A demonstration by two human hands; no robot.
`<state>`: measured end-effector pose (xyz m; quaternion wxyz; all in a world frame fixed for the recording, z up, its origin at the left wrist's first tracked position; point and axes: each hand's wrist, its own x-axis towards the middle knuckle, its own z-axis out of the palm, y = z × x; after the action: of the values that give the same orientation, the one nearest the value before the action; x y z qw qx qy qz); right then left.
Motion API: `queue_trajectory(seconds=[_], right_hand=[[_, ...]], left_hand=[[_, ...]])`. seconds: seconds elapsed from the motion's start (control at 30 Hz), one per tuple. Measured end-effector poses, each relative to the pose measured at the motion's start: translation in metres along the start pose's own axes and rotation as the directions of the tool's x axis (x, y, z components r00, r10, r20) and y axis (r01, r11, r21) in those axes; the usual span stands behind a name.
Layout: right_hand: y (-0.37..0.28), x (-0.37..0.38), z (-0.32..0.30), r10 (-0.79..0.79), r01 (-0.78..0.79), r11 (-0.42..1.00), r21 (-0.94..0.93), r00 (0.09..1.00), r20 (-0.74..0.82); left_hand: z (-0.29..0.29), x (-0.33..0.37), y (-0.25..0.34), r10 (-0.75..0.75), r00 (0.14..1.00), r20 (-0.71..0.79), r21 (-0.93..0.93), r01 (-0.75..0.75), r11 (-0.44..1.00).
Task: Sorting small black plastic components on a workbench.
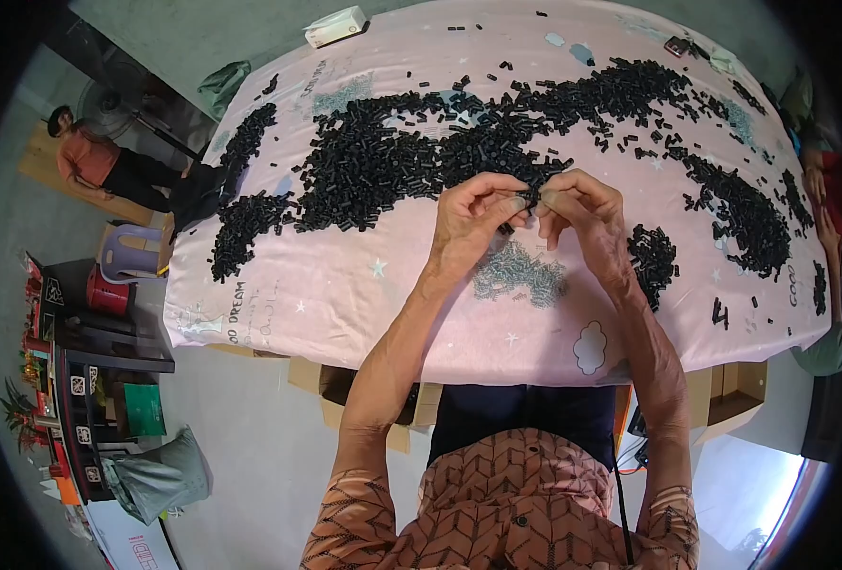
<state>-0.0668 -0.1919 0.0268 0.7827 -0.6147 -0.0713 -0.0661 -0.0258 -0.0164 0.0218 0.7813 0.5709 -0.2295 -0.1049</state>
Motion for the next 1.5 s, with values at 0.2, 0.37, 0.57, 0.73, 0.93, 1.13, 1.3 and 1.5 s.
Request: queue_trajectory(seconds=[0.2,0.37,0.57,0.73,0.93,1.13,1.3,1.5], right_hand=[[0.001,0.0,0.0,0.005,-0.005,1.0,0.004,1.0,0.0],[0.002,0.0,0.0,0.012,-0.012,1.0,0.02,1.0,-0.005],[0.003,0.0,0.001,0.001,-0.001,1.0,0.029,1.0,0.003],[0.001,-0.001,0.002,-0.011,0.011,1.0,-0.012,1.0,0.004],[0.007,-0.002,0.003,-0.052,0.052,0.999,-0.007,0.998,0.019],[0.007,-0.004,0.003,-0.055,0.057,0.998,-0.033,0.997,0.049],[0.006,-0.003,0.005,-0.03,0.028,0.999,0.027,0.998,0.054],[0.007,-0.004,0.01,-0.07,0.065,0.996,0.067,0.995,0.072]], left_hand=[[-0.001,0.0,-0.002,0.008,1.0,-0.001,0.031,-0.008,0.999],[0.001,0.0,-0.001,-0.003,1.0,-0.007,0.028,0.003,1.0],[0.002,-0.001,-0.002,-0.014,1.0,-0.015,0.028,0.014,0.999],[0.001,-0.002,-0.003,-0.019,1.0,-0.021,0.046,0.02,0.999],[0.004,-0.004,-0.005,0.035,0.999,-0.04,0.095,-0.031,0.995],[0.007,-0.005,-0.001,0.08,0.995,-0.055,0.162,-0.07,0.984],[0.003,-0.004,0.0,0.062,0.997,-0.038,0.112,-0.057,0.992],[0.002,0.0,-0.004,0.072,0.995,-0.075,-0.11,-0.08,0.991]])
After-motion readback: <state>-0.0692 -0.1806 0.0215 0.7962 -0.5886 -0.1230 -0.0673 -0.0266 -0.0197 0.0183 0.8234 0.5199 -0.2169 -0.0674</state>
